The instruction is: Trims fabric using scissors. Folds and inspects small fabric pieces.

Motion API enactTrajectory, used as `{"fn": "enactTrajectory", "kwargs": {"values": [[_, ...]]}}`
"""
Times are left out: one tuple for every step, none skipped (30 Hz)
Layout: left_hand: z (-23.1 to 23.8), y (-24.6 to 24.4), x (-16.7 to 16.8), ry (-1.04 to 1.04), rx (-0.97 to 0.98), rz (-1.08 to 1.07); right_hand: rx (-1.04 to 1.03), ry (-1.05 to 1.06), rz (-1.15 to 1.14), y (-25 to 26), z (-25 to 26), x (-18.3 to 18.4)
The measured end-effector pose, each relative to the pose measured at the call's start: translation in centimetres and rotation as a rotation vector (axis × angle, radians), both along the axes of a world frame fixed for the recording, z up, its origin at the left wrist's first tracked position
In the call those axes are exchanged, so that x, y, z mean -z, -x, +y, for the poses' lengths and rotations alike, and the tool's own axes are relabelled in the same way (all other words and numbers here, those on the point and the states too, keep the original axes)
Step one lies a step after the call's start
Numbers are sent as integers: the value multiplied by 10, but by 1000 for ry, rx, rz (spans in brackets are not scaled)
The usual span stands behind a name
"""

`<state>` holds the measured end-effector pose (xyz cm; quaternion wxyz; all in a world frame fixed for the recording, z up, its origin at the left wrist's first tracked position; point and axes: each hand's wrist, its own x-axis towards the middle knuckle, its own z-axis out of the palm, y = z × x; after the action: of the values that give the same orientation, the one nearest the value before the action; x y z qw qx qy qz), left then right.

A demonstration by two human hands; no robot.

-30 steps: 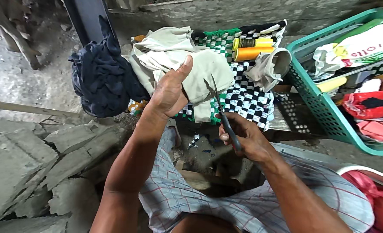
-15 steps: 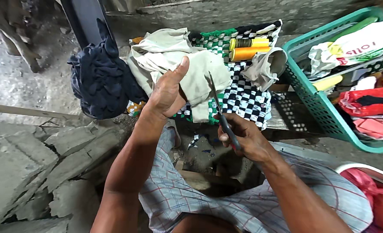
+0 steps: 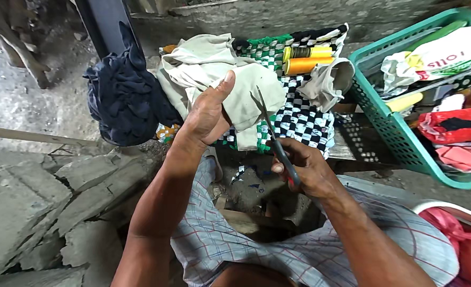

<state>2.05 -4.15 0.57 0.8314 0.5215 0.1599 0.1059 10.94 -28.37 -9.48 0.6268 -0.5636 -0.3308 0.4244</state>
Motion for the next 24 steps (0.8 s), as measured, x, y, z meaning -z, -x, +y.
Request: {"fn": "enactTrajectory", "kwargs": {"values": [[0, 0, -1, 1, -6, 3, 2, 2, -5, 0, 0, 0], [0, 0, -2, 2, -7, 8, -1, 1, -5, 1, 0, 0], [0, 0, -2, 1, -5, 10, -13, -2, 7, 1, 0, 0], [0, 0, -1, -3, 0, 10, -30, -4, 20, 1, 0, 0], [0, 1, -1, -8, 8, 9, -42, -9, 31, 2, 0, 1], [0, 1, -1, -13, 17, 10, -48, -14, 35, 2, 1, 1], [-1, 1, 0, -14, 23, 8, -51, -19, 32, 3, 1, 2], [-1, 1, 0, -13, 29, 3, -54, -25, 25, 3, 2, 2], [-1, 1, 2, -16, 34, -6, -52, -25, 20, 3, 2, 2], [0, 1, 2, -19, 42, -12, -46, -21, 17, 3, 2, 1], [0, 1, 3, -19, 44, -14, -37, -15, 16, 3, 2, 1], [0, 1, 3, -19, 43, -12, -29, -9, 17, 3, 2, 1], [-1, 0, 2, -20, 39, -8, -21, -8, 21, 3, 1, 0], [-2, 0, 2, -23, 32, 0, -13, -11, 26, 3, 1, 0], [-2, 0, 1, -24, 25, 5, -8, -13, 24, 3, 1, -1], [-2, -1, 1, -23, 24, 8, -4, -15, 19, 3, 1, -1], [-2, -1, 1, -23, 24, 7, 3, -16, 12, 3, 0, -1], [-2, -1, 0, -21, 22, 7, 8, -19, 7, 3, 0, -1], [-2, -1, 0, -17, 18, 6, 9, -23, 9, 3, 0, -1], [-1, -1, 0, -14, 16, 6, 10, -28, 16, 3, 0, -1], [-1, -1, 0, -12, 13, 10, 7, -32, 25, 3, 0, -1], [-1, 0, -1, -12, 13, 12, 0, -39, 31, 4, 0, -1], [-2, 0, -1, -10, 16, 11, -17, -49, 37, 3, 1, -1], [-2, 0, -1, -8, 26, 3, -33, -57, 39, 3, 1, -1]]}}
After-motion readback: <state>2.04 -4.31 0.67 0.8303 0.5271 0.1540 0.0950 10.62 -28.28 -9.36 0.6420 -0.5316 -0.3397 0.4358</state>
